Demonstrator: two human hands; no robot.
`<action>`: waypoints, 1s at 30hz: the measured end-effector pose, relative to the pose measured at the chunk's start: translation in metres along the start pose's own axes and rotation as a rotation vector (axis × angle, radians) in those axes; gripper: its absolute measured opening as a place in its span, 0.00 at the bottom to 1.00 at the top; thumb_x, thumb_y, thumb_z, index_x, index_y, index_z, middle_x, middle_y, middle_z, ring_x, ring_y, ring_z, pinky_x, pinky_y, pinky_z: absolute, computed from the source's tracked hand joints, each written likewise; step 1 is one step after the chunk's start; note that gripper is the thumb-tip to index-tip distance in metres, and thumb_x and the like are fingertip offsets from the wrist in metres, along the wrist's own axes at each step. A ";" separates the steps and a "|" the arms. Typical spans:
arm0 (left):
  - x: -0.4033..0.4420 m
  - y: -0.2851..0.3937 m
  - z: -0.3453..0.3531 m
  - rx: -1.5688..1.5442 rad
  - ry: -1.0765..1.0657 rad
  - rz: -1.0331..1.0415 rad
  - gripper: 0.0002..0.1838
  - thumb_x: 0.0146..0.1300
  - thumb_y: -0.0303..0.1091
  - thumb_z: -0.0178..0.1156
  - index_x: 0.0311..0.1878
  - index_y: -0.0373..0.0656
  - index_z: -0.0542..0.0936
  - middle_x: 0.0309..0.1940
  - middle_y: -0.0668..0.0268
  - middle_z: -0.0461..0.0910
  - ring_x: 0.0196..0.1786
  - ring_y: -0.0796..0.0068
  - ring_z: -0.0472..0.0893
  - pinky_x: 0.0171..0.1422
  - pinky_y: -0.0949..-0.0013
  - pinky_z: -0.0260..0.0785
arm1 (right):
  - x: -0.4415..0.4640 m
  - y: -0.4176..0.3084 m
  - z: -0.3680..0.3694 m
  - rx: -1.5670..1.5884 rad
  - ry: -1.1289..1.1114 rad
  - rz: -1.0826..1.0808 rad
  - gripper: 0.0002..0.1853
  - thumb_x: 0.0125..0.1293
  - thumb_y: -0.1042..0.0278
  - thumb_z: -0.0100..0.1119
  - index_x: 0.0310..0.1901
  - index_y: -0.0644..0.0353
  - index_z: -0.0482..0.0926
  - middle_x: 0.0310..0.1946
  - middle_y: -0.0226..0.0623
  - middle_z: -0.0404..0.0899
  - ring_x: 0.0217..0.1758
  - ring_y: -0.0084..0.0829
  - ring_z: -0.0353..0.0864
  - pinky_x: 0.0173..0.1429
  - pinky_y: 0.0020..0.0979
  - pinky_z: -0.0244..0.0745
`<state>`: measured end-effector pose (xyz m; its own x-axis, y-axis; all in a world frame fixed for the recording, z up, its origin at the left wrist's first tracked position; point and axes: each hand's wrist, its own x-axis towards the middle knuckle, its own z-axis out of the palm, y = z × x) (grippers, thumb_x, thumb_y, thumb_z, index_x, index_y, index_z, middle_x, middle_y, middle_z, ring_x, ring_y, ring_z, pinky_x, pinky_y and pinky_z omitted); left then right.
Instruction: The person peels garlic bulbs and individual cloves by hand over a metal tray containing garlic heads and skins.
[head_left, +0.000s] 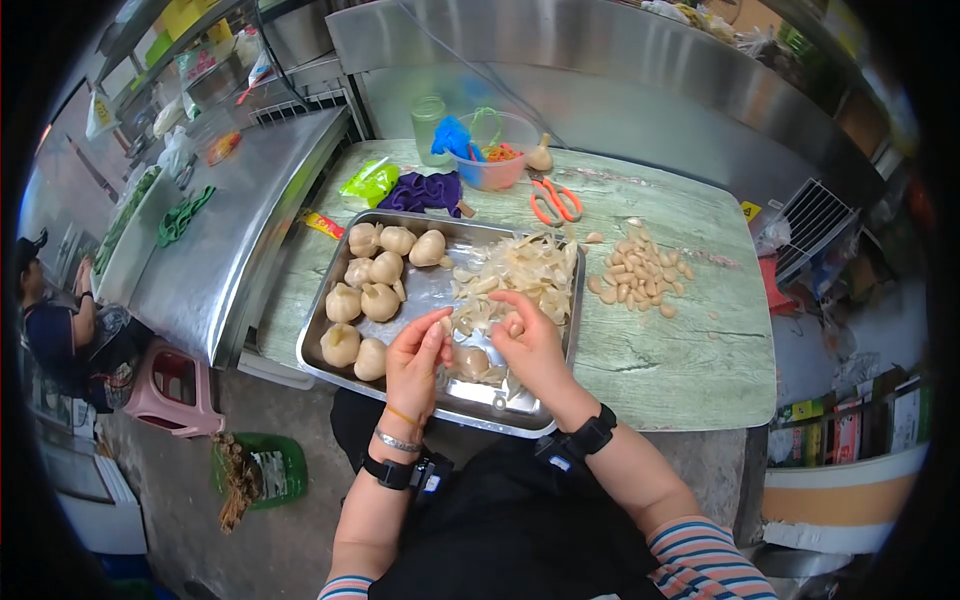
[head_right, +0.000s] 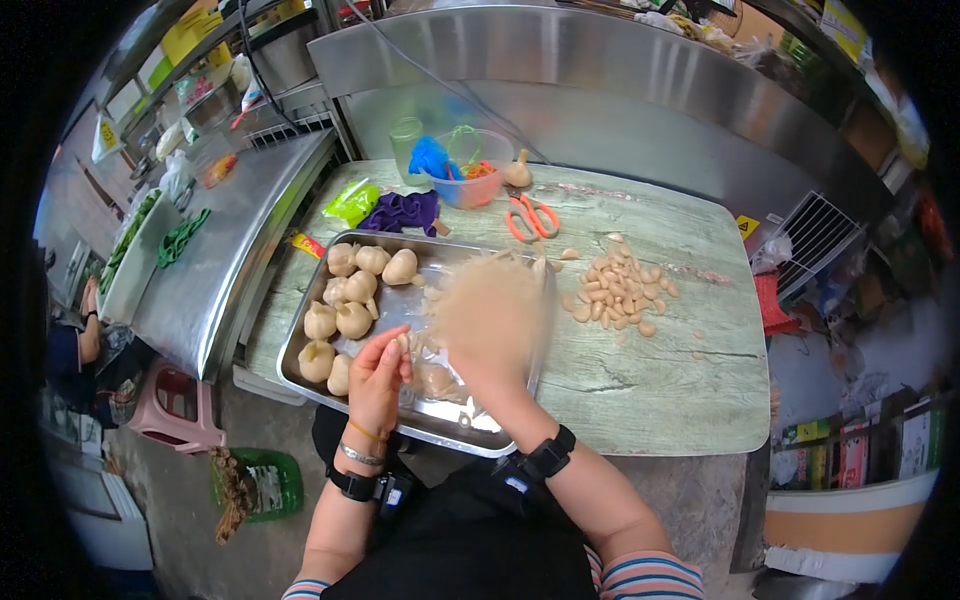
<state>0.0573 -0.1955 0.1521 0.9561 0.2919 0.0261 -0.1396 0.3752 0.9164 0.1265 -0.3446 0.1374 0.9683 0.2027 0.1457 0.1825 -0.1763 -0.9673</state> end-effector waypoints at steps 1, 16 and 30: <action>0.000 0.001 0.002 0.035 -0.011 -0.008 0.13 0.68 0.29 0.55 0.53 0.37 0.77 0.34 0.69 0.78 0.30 0.86 0.73 0.35 0.81 0.68 | -0.001 -0.001 -0.001 -0.002 0.003 0.000 0.07 0.61 0.75 0.59 0.42 0.61 0.79 0.24 0.20 0.73 0.27 0.09 0.67 0.31 0.15 0.63; -0.009 0.004 0.016 0.253 -0.091 0.052 0.17 0.62 0.20 0.58 0.55 0.40 0.73 0.36 0.71 0.75 0.35 0.87 0.74 0.39 0.82 0.69 | -0.001 -0.012 -0.009 0.400 -0.304 0.208 0.09 0.67 0.65 0.58 0.43 0.60 0.74 0.24 0.22 0.71 0.22 0.10 0.63 0.25 0.14 0.57; -0.015 0.023 0.006 1.224 -0.305 0.452 0.17 0.54 0.33 0.65 0.48 0.46 0.80 0.49 0.59 0.77 0.48 0.54 0.76 0.53 0.60 0.69 | 0.009 0.004 -0.032 0.994 -0.126 0.266 0.12 0.71 0.56 0.46 0.38 0.56 0.70 0.28 0.32 0.72 0.18 0.17 0.62 0.18 0.17 0.52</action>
<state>0.0410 -0.1966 0.1751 0.9289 -0.0862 0.3602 -0.2907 -0.7722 0.5650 0.1412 -0.3742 0.1412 0.9214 0.3831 -0.0652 -0.3133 0.6330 -0.7079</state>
